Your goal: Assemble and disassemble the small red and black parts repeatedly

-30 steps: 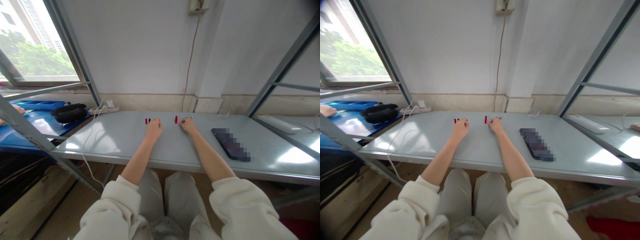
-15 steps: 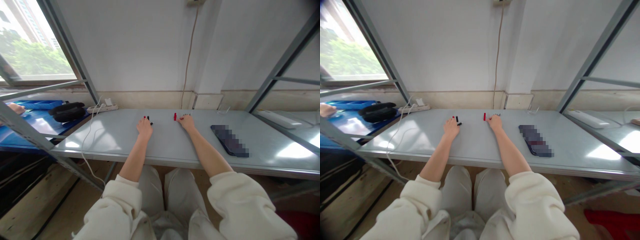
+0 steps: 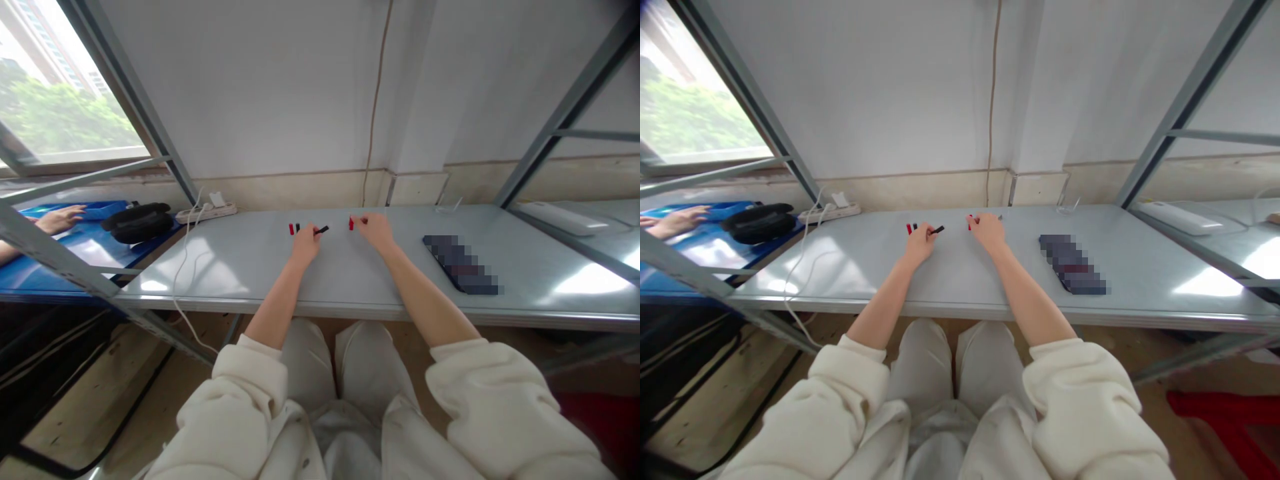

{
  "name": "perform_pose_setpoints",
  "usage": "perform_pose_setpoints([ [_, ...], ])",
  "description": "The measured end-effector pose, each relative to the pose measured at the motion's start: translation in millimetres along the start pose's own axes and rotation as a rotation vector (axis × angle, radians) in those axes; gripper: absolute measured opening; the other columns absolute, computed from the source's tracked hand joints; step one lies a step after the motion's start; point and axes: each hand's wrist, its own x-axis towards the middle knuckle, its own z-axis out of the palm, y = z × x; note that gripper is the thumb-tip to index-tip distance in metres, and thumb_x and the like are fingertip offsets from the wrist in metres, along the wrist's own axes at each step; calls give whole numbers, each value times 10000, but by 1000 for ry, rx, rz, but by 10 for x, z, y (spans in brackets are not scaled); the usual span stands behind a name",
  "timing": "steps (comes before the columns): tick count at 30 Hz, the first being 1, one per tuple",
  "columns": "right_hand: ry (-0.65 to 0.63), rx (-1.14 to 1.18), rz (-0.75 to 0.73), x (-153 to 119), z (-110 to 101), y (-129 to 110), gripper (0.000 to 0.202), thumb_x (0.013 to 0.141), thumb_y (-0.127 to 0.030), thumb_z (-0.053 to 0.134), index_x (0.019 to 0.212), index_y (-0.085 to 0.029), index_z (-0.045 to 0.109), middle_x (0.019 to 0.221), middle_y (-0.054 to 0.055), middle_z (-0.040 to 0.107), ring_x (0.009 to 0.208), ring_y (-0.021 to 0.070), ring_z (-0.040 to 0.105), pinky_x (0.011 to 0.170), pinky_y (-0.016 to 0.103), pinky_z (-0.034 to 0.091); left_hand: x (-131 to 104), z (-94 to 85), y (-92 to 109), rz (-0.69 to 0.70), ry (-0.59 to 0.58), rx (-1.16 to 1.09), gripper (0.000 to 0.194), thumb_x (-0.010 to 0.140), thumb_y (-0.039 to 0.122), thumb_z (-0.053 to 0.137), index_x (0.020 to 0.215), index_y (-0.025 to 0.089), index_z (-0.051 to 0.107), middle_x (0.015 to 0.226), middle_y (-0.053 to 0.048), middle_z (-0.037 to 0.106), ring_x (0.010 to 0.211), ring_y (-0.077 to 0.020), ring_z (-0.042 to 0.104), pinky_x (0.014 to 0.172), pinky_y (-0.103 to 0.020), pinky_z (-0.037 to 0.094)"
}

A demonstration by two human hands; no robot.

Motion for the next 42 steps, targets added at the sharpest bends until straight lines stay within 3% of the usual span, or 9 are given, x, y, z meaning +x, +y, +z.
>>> perform_pose_setpoints([
  [6, 27, 146, -150, -219, 42, -189, 461, 879, -481, 296, 623, -174, 526, 591, 45, 542, 578, 135, 486, 550, 239, 301, 40, 109, 95, 118, -13, -475, 100, 738, 151, 545, 838, 146, 539, 750, -21, 595, 673, -92, 535, 682, -228, 425],
  [9, 27, 190, -228, -236, 115, -157, 463, 871, -505, 299, 600, -178, 483, 549, 11, 487, 529, 112, 422, 529, 233, 270, 57, 121, 86, 105, -41, -604, 105, 720, 163, 568, 820, 137, 548, 717, -15, 583, 629, -77, 517, 642, -214, 415],
  [16, 60, 240, -246, -226, 96, -117, 549, 851, -601, 197, 551, -192, 408, 500, -7, 397, 498, 105, 358, 503, 236, 246, 79, 89, 77, 52, -113, -841, 157, 712, 195, 594, 853, 130, 575, 698, -6, 580, 563, -51, 489, 575, -191, 399],
  [24, 81, 286, -286, -255, 59, -145, 537, 846, -594, 223, 579, -187, 451, 518, -7, 414, 502, 103, 368, 525, 233, 277, 17, -37, 174, -49, -180, -925, 210, 698, 237, 624, 872, 128, 577, 699, 5, 572, 478, -25, 445, 494, -179, 366],
  [35, -3, 452, -298, -243, 76, -137, 478, 812, -602, 314, 753, -177, 526, 680, 30, 562, 560, 109, 463, 544, 216, 340, 30, -39, 177, -79, -121, -927, 219, 715, 268, 614, 870, 134, 538, 694, 14, 578, 440, -20, 439, 462, -180, 351],
  [42, 19, 461, -309, -236, 86, -134, 349, 826, -475, 402, 883, -172, 566, 817, 51, 617, 609, 112, 503, 579, 222, 366, 48, -31, 172, -106, -105, -934, 204, 798, 349, 518, 810, 148, 493, 665, 10, 588, 420, -28, 451, 418, -174, 299],
])
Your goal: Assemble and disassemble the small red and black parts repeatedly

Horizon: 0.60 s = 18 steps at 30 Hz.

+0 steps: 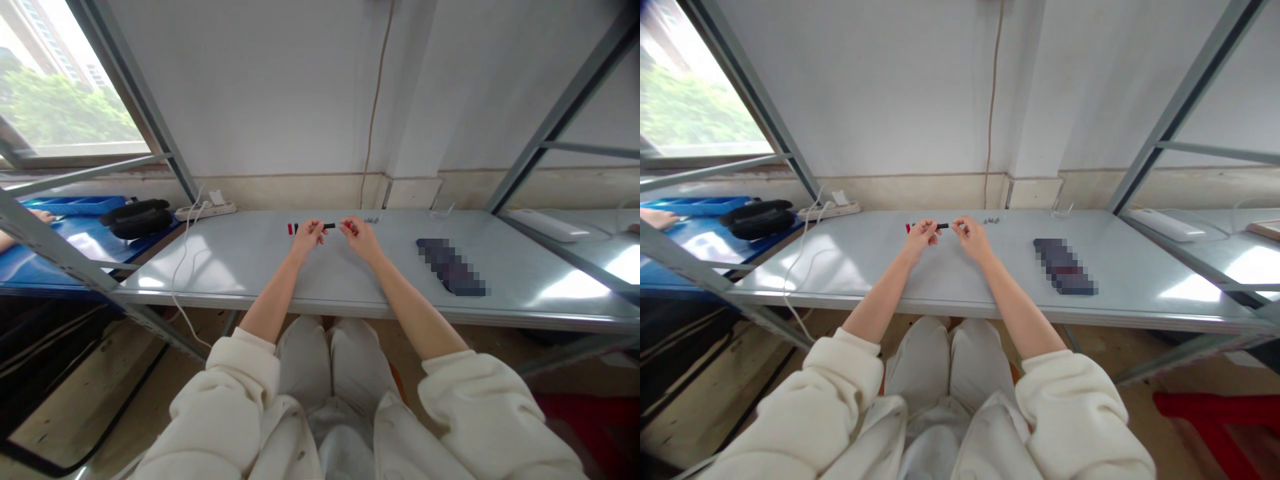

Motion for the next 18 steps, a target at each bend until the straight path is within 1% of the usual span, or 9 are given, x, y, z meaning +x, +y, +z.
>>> perform_pose_setpoints([
  [6, -29, 15, 11, 3, 13, 11, 304, 819, -394, 435, 963, -156, 558, 871, 65, 627, 608, 109, 509, 590, 224, 383, 5, -6, -11, 3, 36, -19, 212, 791, 358, 531, 798, 150, 490, 658, 12, 586, 401, -29, 445, 408, -181, 285],
  [10, -86, -7, -19, -7, 35, 49, 288, 801, -379, 479, 958, -164, 589, 883, 63, 643, 582, 103, 504, 610, 228, 398, 7, -15, -26, 1, 71, -19, 187, 775, 329, 547, 777, 147, 503, 630, 17, 574, 395, -29, 431, 428, -188, 311],
  [12, -104, -35, -40, -9, 49, 81, 281, 803, -375, 483, 950, -171, 609, 876, 59, 652, 569, 102, 501, 626, 233, 403, 4, -19, -24, -4, 73, -14, 199, 764, 341, 556, 771, 147, 512, 627, 14, 577, 404, -30, 431, 441, -190, 323],
  [15, -130, -92, -43, -8, 67, 123, 269, 807, -358, 489, 953, -180, 628, 879, 59, 662, 576, 107, 510, 641, 233, 403, -5, -25, -18, 3, 46, -38, 259, 724, 387, 590, 794, 144, 532, 647, 3, 590, 419, -33, 436, 433, -190, 309],
  [18, -136, -122, -42, -7, 79, 146, 269, 813, -347, 488, 975, -187, 632, 890, 55, 668, 581, 109, 519, 640, 230, 404, -11, -32, -21, 22, -45, -77, 338, 651, 401, 654, 837, 138, 550, 684, -4, 604, 436, -35, 448, 423, -189, 299],
])
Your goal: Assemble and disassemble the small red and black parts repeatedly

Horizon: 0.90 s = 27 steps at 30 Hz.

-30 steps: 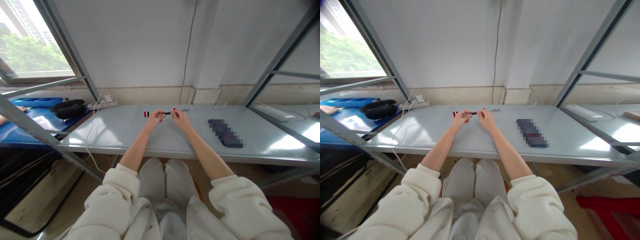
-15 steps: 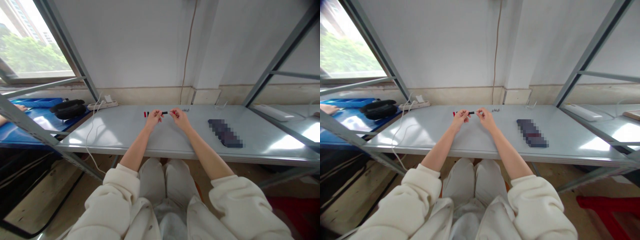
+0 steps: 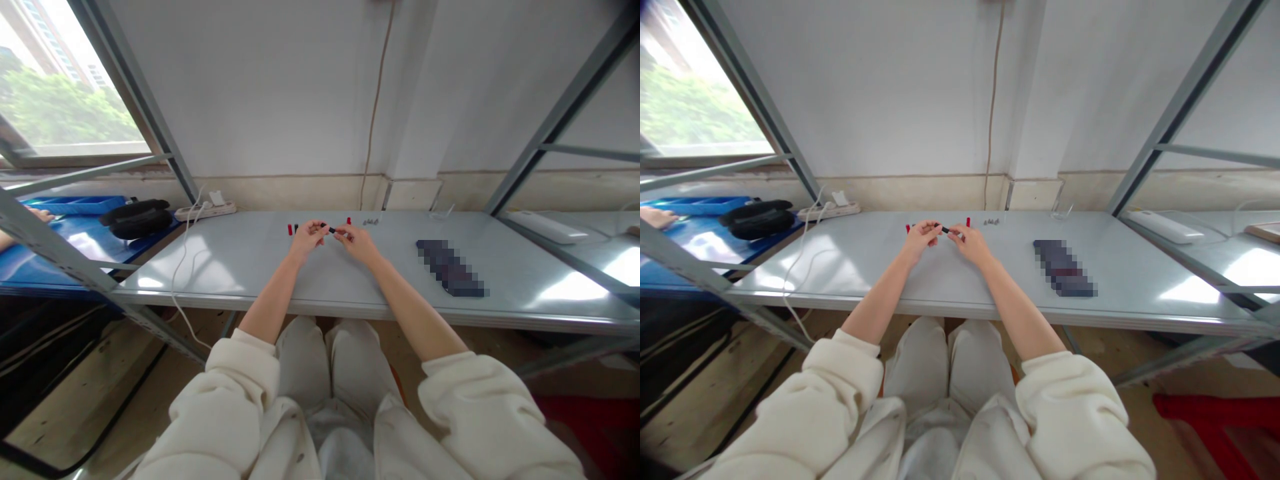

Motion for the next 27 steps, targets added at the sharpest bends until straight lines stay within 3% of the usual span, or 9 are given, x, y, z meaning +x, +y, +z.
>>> perform_pose_setpoints([
  [3, 18, 15, -44, 1, 9, 16, 283, 820, -345, 481, 987, -174, 633, 882, 61, 671, 581, 113, 528, 624, 229, 405, 0, -5, -11, 9, -100, 32, 365, 618, 396, 677, 847, 132, 571, 701, -11, 616, 458, -40, 461, 418, -187, 300],
  [6, 13, 19, -78, -1, 14, 24, 271, 819, -329, 487, 974, -166, 639, 859, 56, 673, 569, 108, 527, 617, 228, 402, 10, -3, -32, 35, -110, 107, 316, 645, 382, 651, 822, 129, 582, 687, -15, 623, 469, -45, 466, 435, -189, 333],
  [11, -26, -34, -37, -9, 13, 6, 245, 815, -315, 498, 946, -174, 649, 826, 44, 674, 580, 110, 525, 629, 232, 395, 34, 11, -76, 105, -68, 218, 211, 682, 321, 614, 743, 126, 563, 643, -10, 599, 453, -53, 467, 474, -210, 400],
  [22, -17, -83, -112, 25, 4, 18, 190, 796, -279, 540, 880, -155, 658, 786, 48, 610, 654, 113, 499, 707, 243, 392, 42, 29, -106, 185, 100, 247, 148, 725, 271, 572, 775, 141, 522, 665, -2, 574, 453, -49, 462, 454, -191, 395],
  [27, -136, -218, -16, 11, -17, 21, 180, 790, -241, 545, 897, -149, 657, 756, 49, 615, 719, 129, 531, 706, 237, 384, 49, 3, -89, 195, 222, 308, 163, 778, 292, 522, 849, 146, 515, 698, -10, 600, 433, -47, 453, 454, -192, 387],
])
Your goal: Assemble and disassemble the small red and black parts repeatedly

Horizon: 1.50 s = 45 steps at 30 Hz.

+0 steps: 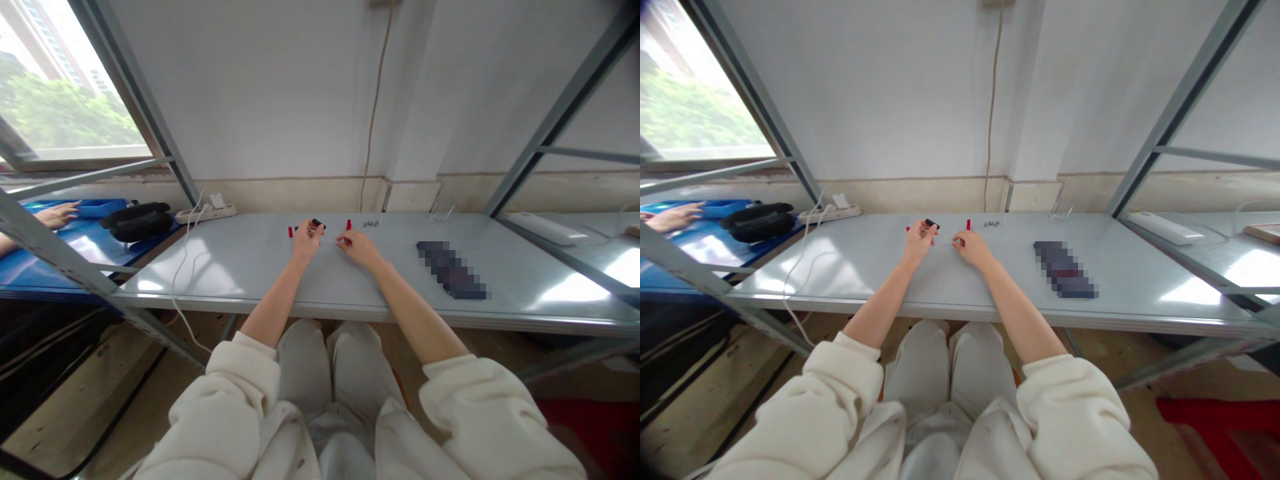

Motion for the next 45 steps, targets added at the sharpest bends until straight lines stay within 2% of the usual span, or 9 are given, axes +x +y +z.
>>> perform_pose_setpoints([
  [4, -64, -73, 219, -35, -64, 70, 189, 772, -222, 553, 917, -164, 661, 841, 66, 648, 791, 153, 568, 715, 242, 398, -23, -14, 19, 15, 39, 203, 164, 794, 284, 505, 889, 154, 535, 744, -21, 623, 517, -67, 502, 543, -204, 416],
  [9, -53, -109, 533, -63, -176, 198, 213, 750, -211, 558, 928, -166, 666, 910, 90, 661, 866, 183, 599, 729, 251, 426, -130, 55, 23, 145, -196, 541, 154, 763, 271, 549, 882, 177, 581, 816, -19, 651, 656, -102, 551, 685, -232, 426],
  [14, -36, -123, 610, -58, -182, 216, 229, 765, -219, 535, 948, -160, 658, 968, 114, 655, 938, 209, 594, 764, 274, 436, -200, 205, 39, 189, -394, 709, 144, 771, 263, 516, 844, 185, 613, 859, -30, 659, 768, -143, 585, 725, -251, 431],
  [17, -27, -122, 625, -49, -142, 206, 246, 779, -258, 532, 971, -161, 652, 1004, 120, 644, 954, 211, 590, 780, 283, 437, -167, 325, 71, 232, -446, 785, 146, 766, 261, 514, 824, 186, 625, 883, -42, 659, 865, -171, 584, 775, -269, 427],
  [21, -19, -139, 640, -38, -96, 214, 253, 791, -296, 520, 965, -166, 650, 1015, 116, 640, 963, 211, 589, 787, 286, 438, -32, 520, 61, 157, -392, 756, 156, 754, 286, 535, 826, 186, 631, 896, -46, 661, 883, -180, 586, 789, -280, 431],
  [27, -20, -152, 616, -33, -62, 230, 259, 793, -261, 499, 978, -153, 645, 1000, 135, 643, 953, 224, 596, 770, 299, 446, 134, 753, -54, 32, -222, 693, 162, 745, 286, 551, 812, 174, 646, 897, -84, 658, 878, -217, 588, 768, -331, 437],
  [30, -19, -157, 609, -25, -49, 239, 265, 803, -280, 490, 975, -155, 649, 1010, 135, 640, 962, 227, 593, 777, 307, 445, 152, 791, -80, 1, -190, 713, 161, 744, 281, 553, 811, 173, 651, 909, -100, 655, 896, -240, 585, 784, -371, 428],
  [34, -23, -163, 604, -9, -31, 257, 275, 812, -307, 490, 977, -158, 653, 1003, 132, 644, 965, 227, 592, 782, 308, 446, 168, 794, -82, -39, -222, 761, 171, 732, 254, 552, 821, 160, 663, 913, -127, 657, 922, -273, 582, 803, -411, 417],
  [45, -22, -177, 606, 8, -33, 258, 306, 813, -327, 490, 997, -153, 662, 1002, 141, 645, 958, 242, 595, 784, 325, 454, 191, 862, -124, -135, -214, 763, 208, 730, 299, 557, 850, 180, 678, 933, -113, 669, 936, -265, 587, 805, -389, 418],
])
